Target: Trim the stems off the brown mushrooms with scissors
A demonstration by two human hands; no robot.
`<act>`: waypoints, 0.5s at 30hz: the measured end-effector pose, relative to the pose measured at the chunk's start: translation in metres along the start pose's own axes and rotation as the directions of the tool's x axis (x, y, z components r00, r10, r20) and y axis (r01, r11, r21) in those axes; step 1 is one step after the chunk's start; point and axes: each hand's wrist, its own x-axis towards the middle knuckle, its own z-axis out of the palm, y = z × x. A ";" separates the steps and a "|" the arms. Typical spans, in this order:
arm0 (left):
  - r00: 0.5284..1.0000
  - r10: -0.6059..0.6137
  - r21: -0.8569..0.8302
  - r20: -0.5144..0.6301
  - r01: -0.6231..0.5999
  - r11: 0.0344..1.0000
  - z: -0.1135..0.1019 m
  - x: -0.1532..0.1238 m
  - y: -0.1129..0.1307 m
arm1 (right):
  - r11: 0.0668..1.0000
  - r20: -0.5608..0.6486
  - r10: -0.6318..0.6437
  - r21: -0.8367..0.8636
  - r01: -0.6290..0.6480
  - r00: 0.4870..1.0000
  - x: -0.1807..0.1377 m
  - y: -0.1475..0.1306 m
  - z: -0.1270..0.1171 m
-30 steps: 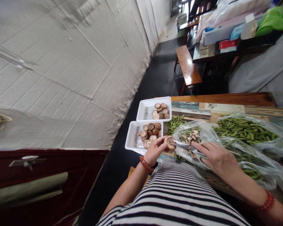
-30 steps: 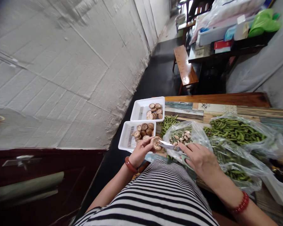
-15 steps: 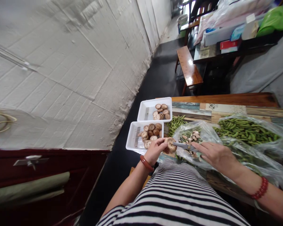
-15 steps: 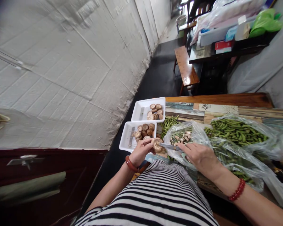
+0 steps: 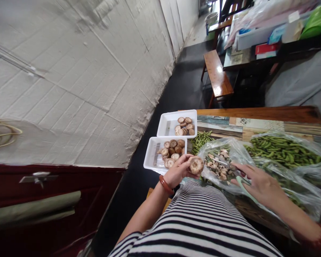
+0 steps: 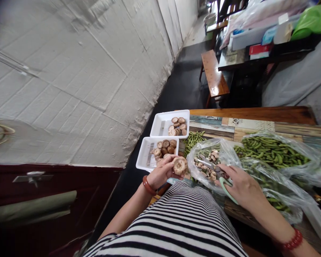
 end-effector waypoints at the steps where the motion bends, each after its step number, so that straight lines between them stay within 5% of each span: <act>1: 1.000 0.002 0.000 0.001 -0.002 1.000 0.000 0.000 0.000 | 1.000 -0.018 -0.001 -0.026 0.000 1.000 -0.002 0.002 -0.001; 10: 0.997 0.070 0.045 0.021 -0.071 0.996 -0.004 0.004 -0.006 | 0.975 -0.170 -0.211 -0.101 0.196 0.962 -0.006 -0.013 -0.012; 15: 0.990 0.143 0.126 -0.012 -0.140 0.982 -0.004 0.002 -0.013 | 0.870 -0.024 -0.255 -0.441 0.219 0.967 -0.003 -0.019 -0.023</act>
